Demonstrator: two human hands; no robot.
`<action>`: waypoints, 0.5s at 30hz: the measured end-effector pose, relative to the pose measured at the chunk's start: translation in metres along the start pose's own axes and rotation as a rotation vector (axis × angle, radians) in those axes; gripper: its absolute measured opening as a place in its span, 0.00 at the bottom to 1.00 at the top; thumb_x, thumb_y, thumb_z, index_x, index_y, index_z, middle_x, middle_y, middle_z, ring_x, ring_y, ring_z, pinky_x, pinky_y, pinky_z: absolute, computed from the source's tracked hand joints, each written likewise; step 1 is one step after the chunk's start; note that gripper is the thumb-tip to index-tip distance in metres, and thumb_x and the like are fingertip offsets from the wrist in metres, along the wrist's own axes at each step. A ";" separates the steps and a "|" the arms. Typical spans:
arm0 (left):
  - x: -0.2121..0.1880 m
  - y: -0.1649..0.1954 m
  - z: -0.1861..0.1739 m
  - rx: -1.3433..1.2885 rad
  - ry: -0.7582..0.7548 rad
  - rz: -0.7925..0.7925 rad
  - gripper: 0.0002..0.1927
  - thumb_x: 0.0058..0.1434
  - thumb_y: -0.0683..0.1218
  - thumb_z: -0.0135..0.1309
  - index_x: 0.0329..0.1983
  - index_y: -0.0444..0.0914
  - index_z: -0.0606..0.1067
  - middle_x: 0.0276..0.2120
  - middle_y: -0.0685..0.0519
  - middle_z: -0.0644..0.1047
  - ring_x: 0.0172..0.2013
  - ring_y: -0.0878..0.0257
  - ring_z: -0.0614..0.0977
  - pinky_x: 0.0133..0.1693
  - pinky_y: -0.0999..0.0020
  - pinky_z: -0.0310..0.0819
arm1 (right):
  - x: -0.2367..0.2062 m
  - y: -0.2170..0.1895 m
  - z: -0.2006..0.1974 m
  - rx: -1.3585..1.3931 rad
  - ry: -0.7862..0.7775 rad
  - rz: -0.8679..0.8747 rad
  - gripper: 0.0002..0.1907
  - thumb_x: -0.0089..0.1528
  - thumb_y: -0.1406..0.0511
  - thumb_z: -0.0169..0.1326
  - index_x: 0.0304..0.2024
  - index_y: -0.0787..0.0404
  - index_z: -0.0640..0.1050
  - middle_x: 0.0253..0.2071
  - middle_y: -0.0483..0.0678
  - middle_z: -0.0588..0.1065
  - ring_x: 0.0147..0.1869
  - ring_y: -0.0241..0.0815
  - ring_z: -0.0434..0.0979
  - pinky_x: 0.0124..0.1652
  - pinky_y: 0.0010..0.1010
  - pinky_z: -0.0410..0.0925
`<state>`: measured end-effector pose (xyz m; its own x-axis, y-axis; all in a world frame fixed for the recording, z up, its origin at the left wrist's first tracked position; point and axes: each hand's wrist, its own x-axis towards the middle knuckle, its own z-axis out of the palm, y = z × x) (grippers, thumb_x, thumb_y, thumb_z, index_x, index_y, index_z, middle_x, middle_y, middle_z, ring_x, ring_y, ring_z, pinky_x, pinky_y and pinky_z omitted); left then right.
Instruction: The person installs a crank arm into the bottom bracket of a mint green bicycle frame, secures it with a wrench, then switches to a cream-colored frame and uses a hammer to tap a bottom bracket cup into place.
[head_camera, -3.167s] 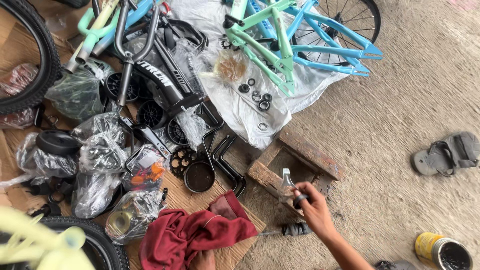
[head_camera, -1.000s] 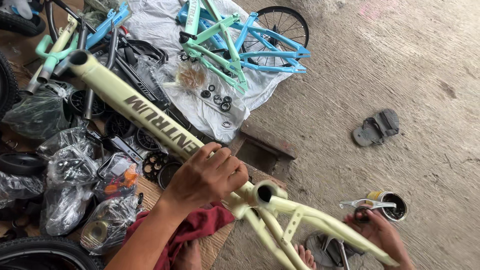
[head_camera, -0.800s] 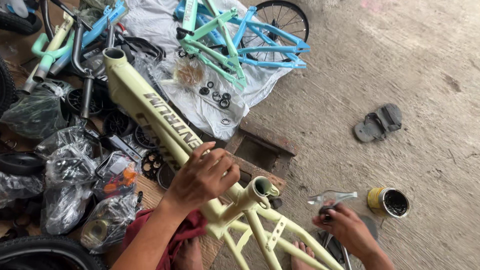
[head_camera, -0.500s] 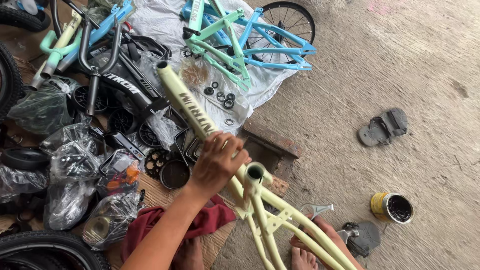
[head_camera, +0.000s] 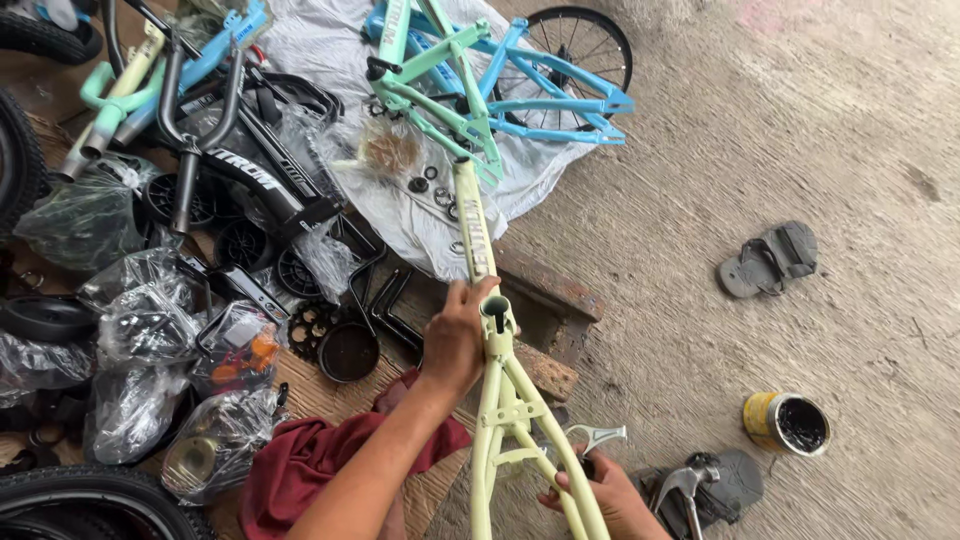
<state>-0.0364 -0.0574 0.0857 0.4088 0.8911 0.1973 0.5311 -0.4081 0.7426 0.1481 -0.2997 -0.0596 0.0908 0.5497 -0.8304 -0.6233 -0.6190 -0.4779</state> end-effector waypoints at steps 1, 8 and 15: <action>-0.001 0.002 0.000 -0.037 0.036 -0.009 0.35 0.52 0.51 0.69 0.61 0.41 0.70 0.42 0.44 0.75 0.38 0.43 0.83 0.38 0.49 0.78 | 0.002 0.003 0.003 0.004 0.004 0.001 0.29 0.54 0.72 0.64 0.55 0.68 0.67 0.46 0.64 0.74 0.40 0.59 0.84 0.44 0.49 0.81; -0.016 0.000 0.001 -0.365 0.135 -0.058 0.45 0.53 0.47 0.70 0.71 0.42 0.58 0.46 0.43 0.79 0.43 0.49 0.84 0.44 0.53 0.80 | 0.006 0.016 0.002 0.076 0.016 -0.065 0.24 0.56 0.73 0.62 0.51 0.72 0.68 0.42 0.61 0.72 0.41 0.51 0.81 0.47 0.50 0.78; -0.028 -0.005 0.000 -1.290 0.034 -0.559 0.51 0.53 0.39 0.58 0.76 0.47 0.46 0.46 0.45 0.79 0.43 0.57 0.84 0.40 0.59 0.87 | -0.001 0.008 0.001 0.081 0.092 -0.065 0.21 0.57 0.73 0.57 0.50 0.66 0.66 0.40 0.57 0.72 0.44 0.54 0.82 0.47 0.48 0.77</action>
<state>-0.0509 -0.0802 0.0766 0.3453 0.8845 -0.3139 -0.4377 0.4476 0.7798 0.1424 -0.3044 -0.0626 0.2019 0.5313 -0.8228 -0.6737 -0.5344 -0.5104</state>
